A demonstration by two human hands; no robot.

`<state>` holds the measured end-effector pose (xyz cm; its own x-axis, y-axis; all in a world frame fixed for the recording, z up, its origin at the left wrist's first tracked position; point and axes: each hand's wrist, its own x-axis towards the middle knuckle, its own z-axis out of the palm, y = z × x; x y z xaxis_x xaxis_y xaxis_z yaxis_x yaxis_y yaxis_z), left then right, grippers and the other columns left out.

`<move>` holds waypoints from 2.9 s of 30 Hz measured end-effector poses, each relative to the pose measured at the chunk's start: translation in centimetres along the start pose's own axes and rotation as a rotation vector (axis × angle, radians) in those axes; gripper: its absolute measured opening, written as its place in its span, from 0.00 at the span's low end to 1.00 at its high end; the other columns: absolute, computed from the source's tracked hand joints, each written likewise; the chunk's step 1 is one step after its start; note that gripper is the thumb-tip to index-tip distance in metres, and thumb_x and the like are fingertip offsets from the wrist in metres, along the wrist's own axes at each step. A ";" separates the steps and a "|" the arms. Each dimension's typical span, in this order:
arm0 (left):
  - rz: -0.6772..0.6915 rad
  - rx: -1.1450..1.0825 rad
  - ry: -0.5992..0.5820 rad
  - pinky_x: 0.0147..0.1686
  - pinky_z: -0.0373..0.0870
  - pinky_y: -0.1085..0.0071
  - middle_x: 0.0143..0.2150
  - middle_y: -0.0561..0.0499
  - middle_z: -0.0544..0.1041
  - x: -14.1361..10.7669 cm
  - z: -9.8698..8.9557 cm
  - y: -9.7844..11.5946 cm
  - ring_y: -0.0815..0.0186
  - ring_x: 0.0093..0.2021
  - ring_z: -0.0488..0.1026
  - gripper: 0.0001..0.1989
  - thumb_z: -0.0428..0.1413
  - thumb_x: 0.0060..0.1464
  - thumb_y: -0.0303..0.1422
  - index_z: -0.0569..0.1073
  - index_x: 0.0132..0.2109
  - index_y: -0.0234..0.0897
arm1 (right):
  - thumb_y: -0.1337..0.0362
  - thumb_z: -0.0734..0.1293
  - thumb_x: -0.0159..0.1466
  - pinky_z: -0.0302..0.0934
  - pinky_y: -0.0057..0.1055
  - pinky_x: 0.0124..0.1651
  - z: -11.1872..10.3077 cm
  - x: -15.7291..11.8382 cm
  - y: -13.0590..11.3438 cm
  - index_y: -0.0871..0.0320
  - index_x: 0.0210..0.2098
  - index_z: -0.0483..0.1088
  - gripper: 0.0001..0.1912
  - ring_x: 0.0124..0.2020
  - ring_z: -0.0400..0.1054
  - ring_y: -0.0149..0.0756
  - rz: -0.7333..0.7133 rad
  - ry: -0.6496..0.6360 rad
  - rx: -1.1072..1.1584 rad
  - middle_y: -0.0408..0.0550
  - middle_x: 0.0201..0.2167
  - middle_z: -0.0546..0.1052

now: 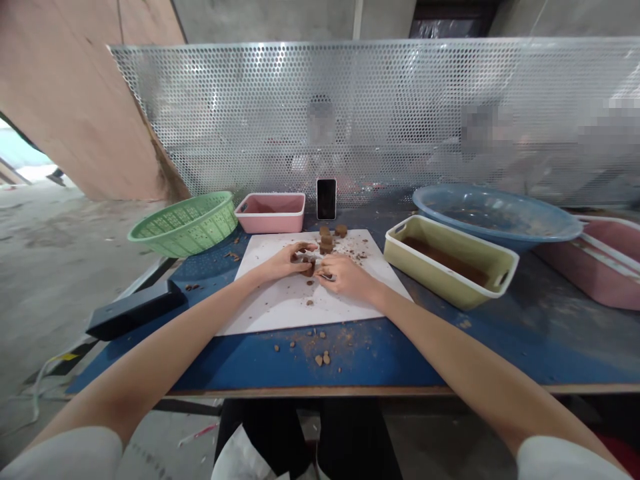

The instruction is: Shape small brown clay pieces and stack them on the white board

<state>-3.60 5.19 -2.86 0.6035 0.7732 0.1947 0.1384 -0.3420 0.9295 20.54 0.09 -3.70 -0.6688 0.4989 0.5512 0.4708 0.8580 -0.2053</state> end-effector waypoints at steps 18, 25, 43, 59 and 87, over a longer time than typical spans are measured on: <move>0.031 0.079 0.010 0.55 0.78 0.56 0.65 0.34 0.75 0.2 -0.1 -0.4 0.58 0.53 0.79 0.27 0.67 0.55 0.31 0.76 0.61 0.33 | 0.59 0.64 0.77 0.70 0.42 0.49 0.3 0.0 -0.2 0.53 0.43 0.83 0.15 0.41 0.75 0.41 -0.009 0.014 0.075 0.50 0.39 0.84; 0.033 0.079 0.000 0.53 0.79 0.58 0.65 0.33 0.76 0.2 -0.1 -0.4 0.57 0.53 0.80 0.27 0.66 0.56 0.32 0.75 0.61 0.32 | 0.59 0.64 0.77 0.69 0.42 0.48 0.6 0.0 -0.2 0.54 0.45 0.83 0.15 0.41 0.75 0.42 0.000 0.058 0.071 0.50 0.39 0.83; 0.029 0.066 -0.012 0.52 0.79 0.60 0.65 0.34 0.76 0.2 -0.1 -0.3 0.58 0.52 0.80 0.26 0.66 0.56 0.32 0.75 0.61 0.33 | 0.58 0.64 0.77 0.70 0.44 0.50 0.7 -0.1 -0.2 0.53 0.45 0.83 0.15 0.42 0.75 0.42 0.004 0.032 0.076 0.50 0.38 0.82; 0.035 0.046 -0.031 0.47 0.80 0.64 0.63 0.35 0.77 0.2 -0.1 -0.5 0.61 0.48 0.80 0.26 0.66 0.56 0.33 0.74 0.61 0.32 | 0.59 0.63 0.77 0.69 0.44 0.50 0.4 0.1 -0.7 0.54 0.42 0.82 0.15 0.41 0.74 0.43 0.020 0.093 0.046 0.51 0.38 0.83; -0.033 -0.059 -0.026 0.45 0.80 0.63 0.60 0.36 0.78 -0.1 0.3 0.0 0.62 0.45 0.80 0.28 0.68 0.54 0.34 0.74 0.60 0.34 | 0.60 0.62 0.76 0.68 0.45 0.49 0.5 0.1 -0.5 0.53 0.37 0.80 0.16 0.39 0.73 0.44 0.023 0.087 0.006 0.51 0.34 0.81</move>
<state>-3.39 4.94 -3.02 0.6196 0.7693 0.1560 0.1128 -0.2840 0.9522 19.98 -0.26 -3.93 -0.6052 0.5060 0.6146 0.4819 0.8474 -0.2231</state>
